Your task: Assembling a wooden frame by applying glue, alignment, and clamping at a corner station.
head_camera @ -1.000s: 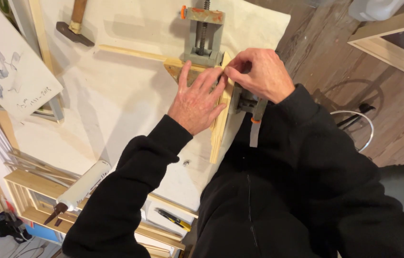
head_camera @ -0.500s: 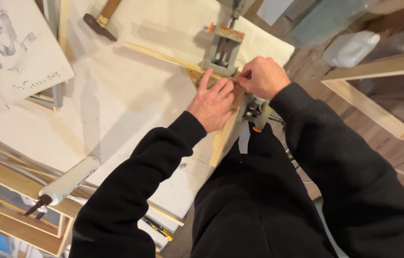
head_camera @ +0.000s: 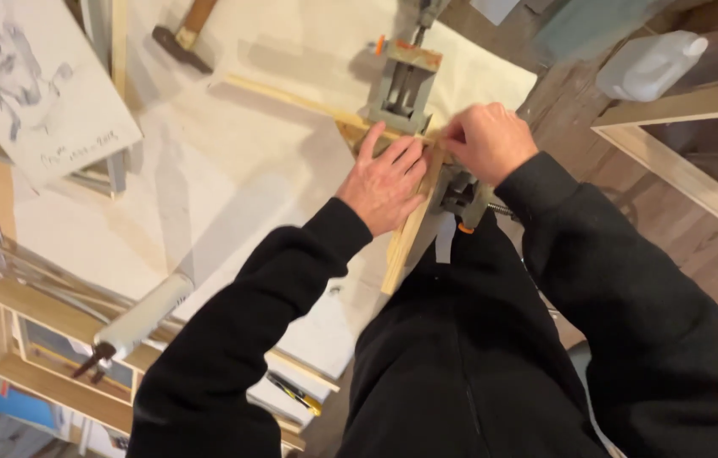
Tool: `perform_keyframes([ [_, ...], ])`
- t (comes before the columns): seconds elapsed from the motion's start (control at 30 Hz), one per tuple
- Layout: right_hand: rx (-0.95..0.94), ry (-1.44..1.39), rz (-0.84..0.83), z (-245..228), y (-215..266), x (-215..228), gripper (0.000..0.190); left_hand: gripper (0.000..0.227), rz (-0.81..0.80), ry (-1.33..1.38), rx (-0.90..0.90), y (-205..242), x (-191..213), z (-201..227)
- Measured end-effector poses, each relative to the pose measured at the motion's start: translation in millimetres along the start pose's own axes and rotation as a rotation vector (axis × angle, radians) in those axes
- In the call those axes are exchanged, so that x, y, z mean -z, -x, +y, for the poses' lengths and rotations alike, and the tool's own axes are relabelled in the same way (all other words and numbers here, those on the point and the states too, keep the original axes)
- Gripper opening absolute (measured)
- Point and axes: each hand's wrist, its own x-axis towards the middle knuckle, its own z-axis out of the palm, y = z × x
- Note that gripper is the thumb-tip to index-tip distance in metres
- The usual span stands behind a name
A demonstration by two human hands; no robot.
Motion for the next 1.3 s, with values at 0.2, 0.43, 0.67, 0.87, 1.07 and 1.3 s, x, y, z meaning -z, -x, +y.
perform_keyframes([
  [0.2, 0.023, -0.101, 0.155, 40.5, 68.7, 35.6, 0.021, 0.066, -0.063, 0.004, 0.02, -6.9, 12.2, 0.9],
  [0.43, -0.122, -0.161, 0.418, 97.0, 140.9, -1.1, 0.019, 0.067, -0.122, 0.012, 0.019, -14.2, 13.3, 1.3],
  [0.67, 0.256, 0.032, 0.396, 64.0, 133.4, 15.9, 0.027, 0.063, -0.137, -0.012, 0.043, -17.7, 14.7, 0.6],
  [0.87, -0.269, -0.443, -0.175, 36.7, 155.1, -87.9, 0.036, 0.061, -0.12, -0.021, 0.041, -17.5, 14.3, 1.4],
  [1.07, -0.224, -0.903, -0.106, 10.7, 126.0, -150.6, 0.06, 0.061, -0.122, 0.015, 0.05, -12.8, 14.9, 2.1],
  [1.3, -0.239, -1.011, -0.038, 13.2, 124.0, -165.4, 0.051, 0.061, -0.104, 0.003, 0.038, -13.5, 13.9, -0.6],
])
